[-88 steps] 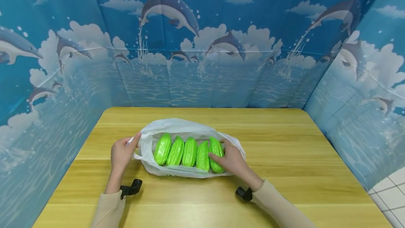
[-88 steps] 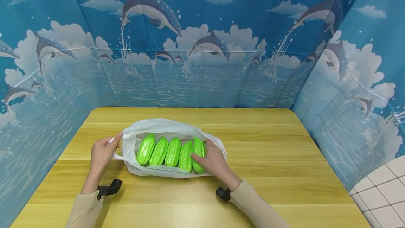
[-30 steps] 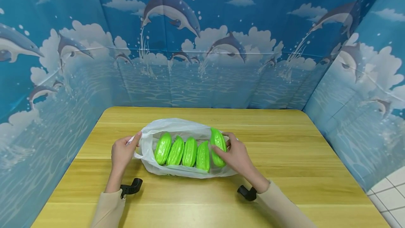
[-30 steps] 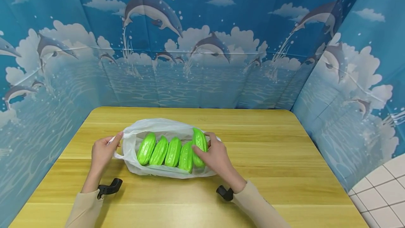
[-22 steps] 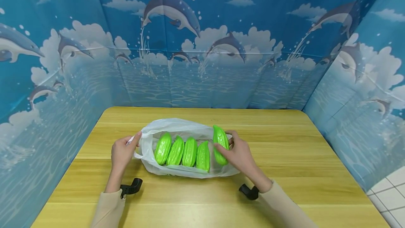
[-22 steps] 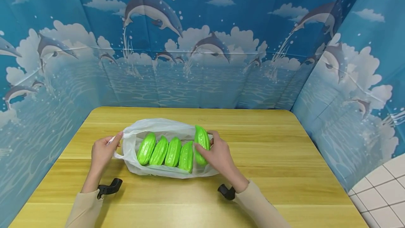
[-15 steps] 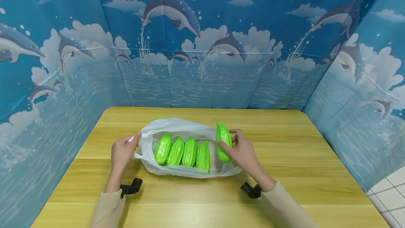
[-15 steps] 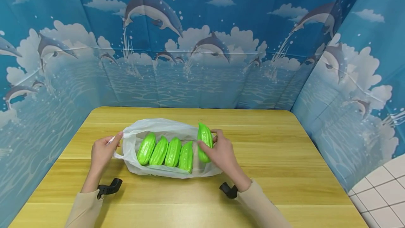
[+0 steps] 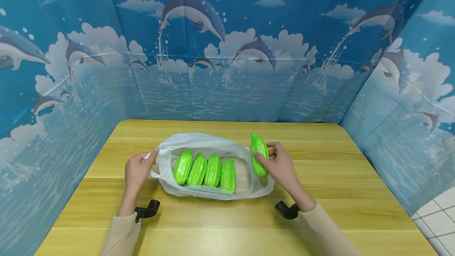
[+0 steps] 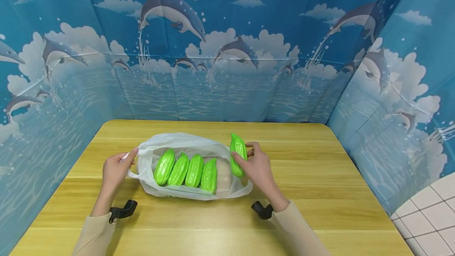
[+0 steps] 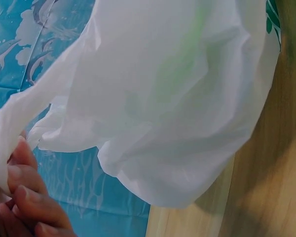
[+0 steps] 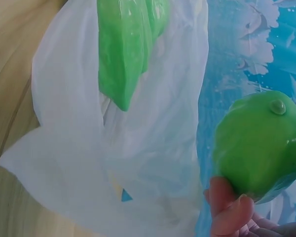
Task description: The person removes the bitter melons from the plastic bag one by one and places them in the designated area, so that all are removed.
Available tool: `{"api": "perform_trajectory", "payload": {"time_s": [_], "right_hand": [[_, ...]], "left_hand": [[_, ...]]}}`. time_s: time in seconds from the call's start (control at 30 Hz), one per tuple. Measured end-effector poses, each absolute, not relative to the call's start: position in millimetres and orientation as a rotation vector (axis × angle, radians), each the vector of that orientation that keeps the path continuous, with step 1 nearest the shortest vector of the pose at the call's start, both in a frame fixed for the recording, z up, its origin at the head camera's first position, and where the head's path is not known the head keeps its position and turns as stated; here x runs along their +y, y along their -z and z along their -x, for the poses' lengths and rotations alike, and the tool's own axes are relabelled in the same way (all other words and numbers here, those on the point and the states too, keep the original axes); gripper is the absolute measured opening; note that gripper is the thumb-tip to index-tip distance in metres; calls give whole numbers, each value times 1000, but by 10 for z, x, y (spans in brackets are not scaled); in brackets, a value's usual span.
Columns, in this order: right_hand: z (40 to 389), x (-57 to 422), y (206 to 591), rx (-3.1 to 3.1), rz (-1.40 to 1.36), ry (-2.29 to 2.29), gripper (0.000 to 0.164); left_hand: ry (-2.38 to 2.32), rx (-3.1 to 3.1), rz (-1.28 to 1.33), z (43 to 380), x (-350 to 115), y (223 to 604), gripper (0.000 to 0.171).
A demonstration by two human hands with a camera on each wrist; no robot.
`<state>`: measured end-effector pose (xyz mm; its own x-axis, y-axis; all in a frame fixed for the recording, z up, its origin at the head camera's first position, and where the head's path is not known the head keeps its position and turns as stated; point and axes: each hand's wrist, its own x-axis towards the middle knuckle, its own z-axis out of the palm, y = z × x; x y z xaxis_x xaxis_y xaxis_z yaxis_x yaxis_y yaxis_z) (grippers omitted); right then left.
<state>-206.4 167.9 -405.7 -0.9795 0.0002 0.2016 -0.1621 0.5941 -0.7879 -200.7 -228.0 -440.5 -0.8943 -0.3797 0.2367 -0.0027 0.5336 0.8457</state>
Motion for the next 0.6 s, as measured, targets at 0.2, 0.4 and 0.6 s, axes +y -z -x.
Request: {"api": "perform_trajectory", "payload": {"time_s": [0.2,0.4,0.6], "right_hand": [[2086,1758,4081,-2633,-110,-1344,59],[2118,1866,4094,-2645,-71,-1331,63],[2157,1980,4122,-2650,-47,-1321,65]], "left_hand": [[1299,-2384,-312,1995,-2275,4401,58],[1294,-2383,-313,1983,-2273,4407,58],[1301,-2370,-312,1970,-2266,4421,57]]}}
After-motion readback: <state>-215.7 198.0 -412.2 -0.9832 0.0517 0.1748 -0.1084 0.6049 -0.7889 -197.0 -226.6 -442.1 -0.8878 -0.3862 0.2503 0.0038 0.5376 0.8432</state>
